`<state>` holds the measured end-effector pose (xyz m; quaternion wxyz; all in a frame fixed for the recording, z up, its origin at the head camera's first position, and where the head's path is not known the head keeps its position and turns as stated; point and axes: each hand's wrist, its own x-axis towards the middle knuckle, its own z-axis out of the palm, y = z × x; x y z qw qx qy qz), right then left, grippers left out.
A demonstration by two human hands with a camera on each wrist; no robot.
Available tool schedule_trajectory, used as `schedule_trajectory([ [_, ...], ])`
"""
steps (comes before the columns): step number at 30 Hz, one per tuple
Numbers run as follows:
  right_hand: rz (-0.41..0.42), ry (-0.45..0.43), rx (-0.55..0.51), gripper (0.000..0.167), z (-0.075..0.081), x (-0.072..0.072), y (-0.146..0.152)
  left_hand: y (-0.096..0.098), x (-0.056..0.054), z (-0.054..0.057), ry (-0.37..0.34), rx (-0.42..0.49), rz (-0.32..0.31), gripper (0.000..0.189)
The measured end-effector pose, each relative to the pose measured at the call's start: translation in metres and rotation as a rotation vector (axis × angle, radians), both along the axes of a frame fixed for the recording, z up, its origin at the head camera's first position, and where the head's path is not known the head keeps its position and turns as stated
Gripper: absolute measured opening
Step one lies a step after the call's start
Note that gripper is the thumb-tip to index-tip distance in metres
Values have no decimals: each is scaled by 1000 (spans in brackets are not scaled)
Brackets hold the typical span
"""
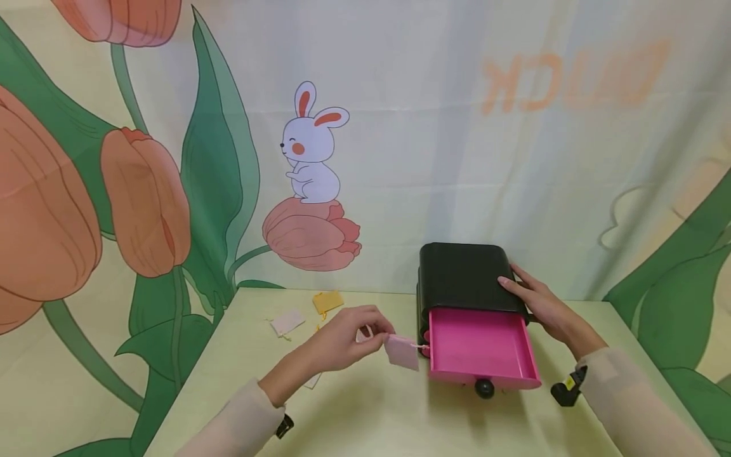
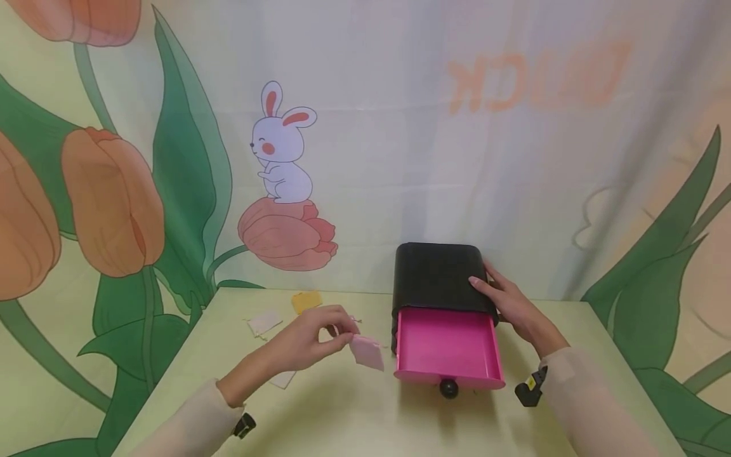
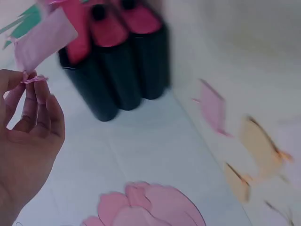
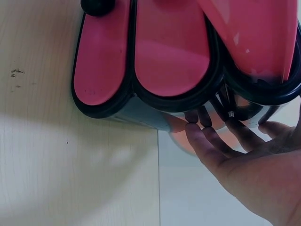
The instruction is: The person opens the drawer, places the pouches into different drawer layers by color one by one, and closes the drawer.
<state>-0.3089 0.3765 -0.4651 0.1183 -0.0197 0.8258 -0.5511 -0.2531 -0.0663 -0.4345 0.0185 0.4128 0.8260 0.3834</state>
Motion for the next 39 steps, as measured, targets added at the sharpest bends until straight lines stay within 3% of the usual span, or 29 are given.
schedule_trajectory([
  [3, -1, 2, 0, 94, 1, -1, 0, 21, -1, 12, -76, 91, 35, 11],
  [6, 0, 1, -2, 95, 1, -1, -1, 46, -1, 15, -141, 138, 75, 11],
  [12, -5, 0, 4, 95, 0, -1, -2, 90, 3, 10, -219, 168, 169, 8],
  [18, 1, 2, -7, 94, 1, 1, -2, 111, 9, 3, -245, 141, 221, 5],
  [26, 3, 10, -11, 93, 1, 0, -2, 121, 12, -4, -190, 83, 241, 4],
  [34, -8, 13, 10, 95, 1, 1, -2, 121, 10, -11, -57, 0, 241, 9],
  [39, -13, 4, 13, 95, 3, 3, -4, 106, 3, -9, 9, 8, 235, 14],
])
